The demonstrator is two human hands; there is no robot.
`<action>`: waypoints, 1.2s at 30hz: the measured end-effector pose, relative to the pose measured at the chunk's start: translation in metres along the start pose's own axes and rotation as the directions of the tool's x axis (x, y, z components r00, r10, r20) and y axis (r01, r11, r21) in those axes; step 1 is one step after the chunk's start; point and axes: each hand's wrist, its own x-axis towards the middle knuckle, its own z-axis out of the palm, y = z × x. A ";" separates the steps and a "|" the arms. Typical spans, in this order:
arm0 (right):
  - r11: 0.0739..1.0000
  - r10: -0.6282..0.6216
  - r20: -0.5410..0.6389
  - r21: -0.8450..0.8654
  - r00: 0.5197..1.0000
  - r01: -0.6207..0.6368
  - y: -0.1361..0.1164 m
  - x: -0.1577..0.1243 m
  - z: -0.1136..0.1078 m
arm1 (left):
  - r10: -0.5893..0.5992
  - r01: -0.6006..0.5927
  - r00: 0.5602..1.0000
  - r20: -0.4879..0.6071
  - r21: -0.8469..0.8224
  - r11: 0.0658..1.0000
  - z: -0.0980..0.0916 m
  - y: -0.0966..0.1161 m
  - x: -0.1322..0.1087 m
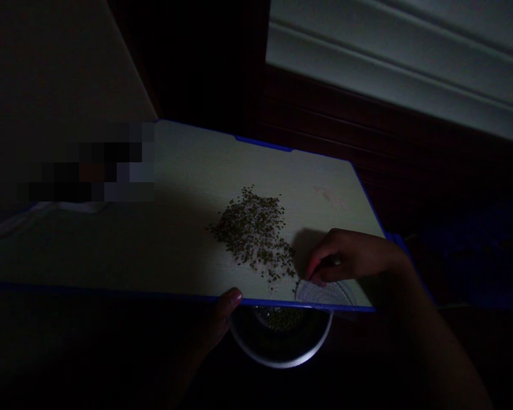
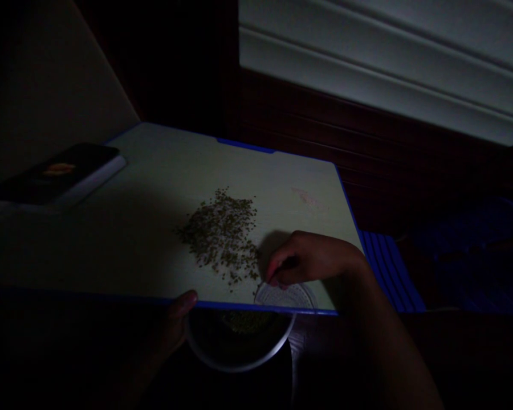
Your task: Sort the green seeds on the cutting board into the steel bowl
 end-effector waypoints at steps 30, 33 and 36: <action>1.000 0.000 -0.101 -0.007 0.995 0.000 0.005 0.000 -0.003 | -0.020 0.020 1.000 -0.016 0.025 0.999 -0.003 -0.005 0.001; 1.000 -0.011 -0.083 0.003 0.997 0.012 0.004 0.001 -0.001 | 0.035 -0.034 0.999 -0.039 0.024 0.999 -0.002 -0.006 0.003; 1.000 -0.025 -0.075 0.008 0.997 0.026 0.003 0.002 0.000 | 0.039 -0.035 0.997 -0.061 0.076 0.996 0.000 -0.005 0.003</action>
